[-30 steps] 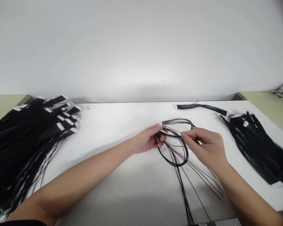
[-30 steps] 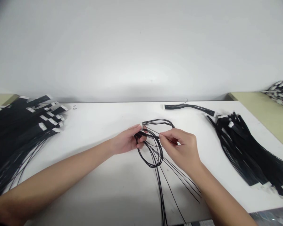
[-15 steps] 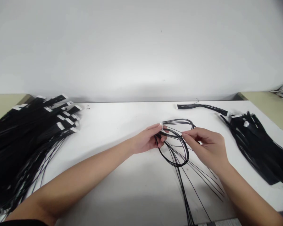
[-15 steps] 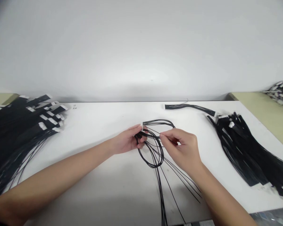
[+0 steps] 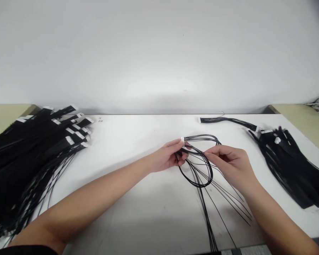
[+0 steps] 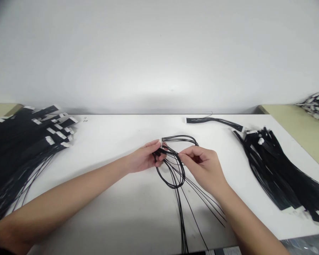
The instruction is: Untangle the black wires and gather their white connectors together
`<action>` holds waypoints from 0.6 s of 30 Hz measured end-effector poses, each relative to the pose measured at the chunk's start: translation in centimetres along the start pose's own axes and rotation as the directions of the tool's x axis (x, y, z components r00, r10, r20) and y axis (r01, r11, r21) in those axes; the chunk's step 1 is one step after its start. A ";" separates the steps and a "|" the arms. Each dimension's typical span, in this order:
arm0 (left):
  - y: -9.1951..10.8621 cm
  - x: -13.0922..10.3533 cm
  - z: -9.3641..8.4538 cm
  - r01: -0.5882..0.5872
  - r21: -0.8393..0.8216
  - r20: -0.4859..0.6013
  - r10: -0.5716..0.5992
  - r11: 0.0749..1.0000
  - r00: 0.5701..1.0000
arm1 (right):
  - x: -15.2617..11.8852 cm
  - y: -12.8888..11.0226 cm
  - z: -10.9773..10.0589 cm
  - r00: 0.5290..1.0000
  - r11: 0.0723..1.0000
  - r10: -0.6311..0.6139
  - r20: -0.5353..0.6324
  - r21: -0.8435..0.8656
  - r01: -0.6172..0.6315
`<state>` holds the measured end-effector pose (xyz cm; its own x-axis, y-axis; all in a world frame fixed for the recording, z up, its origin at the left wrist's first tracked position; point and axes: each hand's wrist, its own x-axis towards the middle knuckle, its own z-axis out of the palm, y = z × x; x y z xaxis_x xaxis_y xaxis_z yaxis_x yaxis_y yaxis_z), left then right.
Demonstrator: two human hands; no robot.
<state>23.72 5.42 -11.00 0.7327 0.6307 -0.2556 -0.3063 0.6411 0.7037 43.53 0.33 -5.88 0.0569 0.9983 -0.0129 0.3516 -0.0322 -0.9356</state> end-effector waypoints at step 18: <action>-1.0 -1.6 1.6 -0.089 0.056 -0.167 0.097 0.994 0.981 | 1.2 -0.1 0.5 0.930 0.894 -0.358 0.079 -0.261 0.366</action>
<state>23.85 3.12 -10.21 0.5873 0.7543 -0.2933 -0.3357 0.5568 0.7597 43.11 1.60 -5.98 -0.1463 0.9442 0.2950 0.5784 0.3236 -0.7488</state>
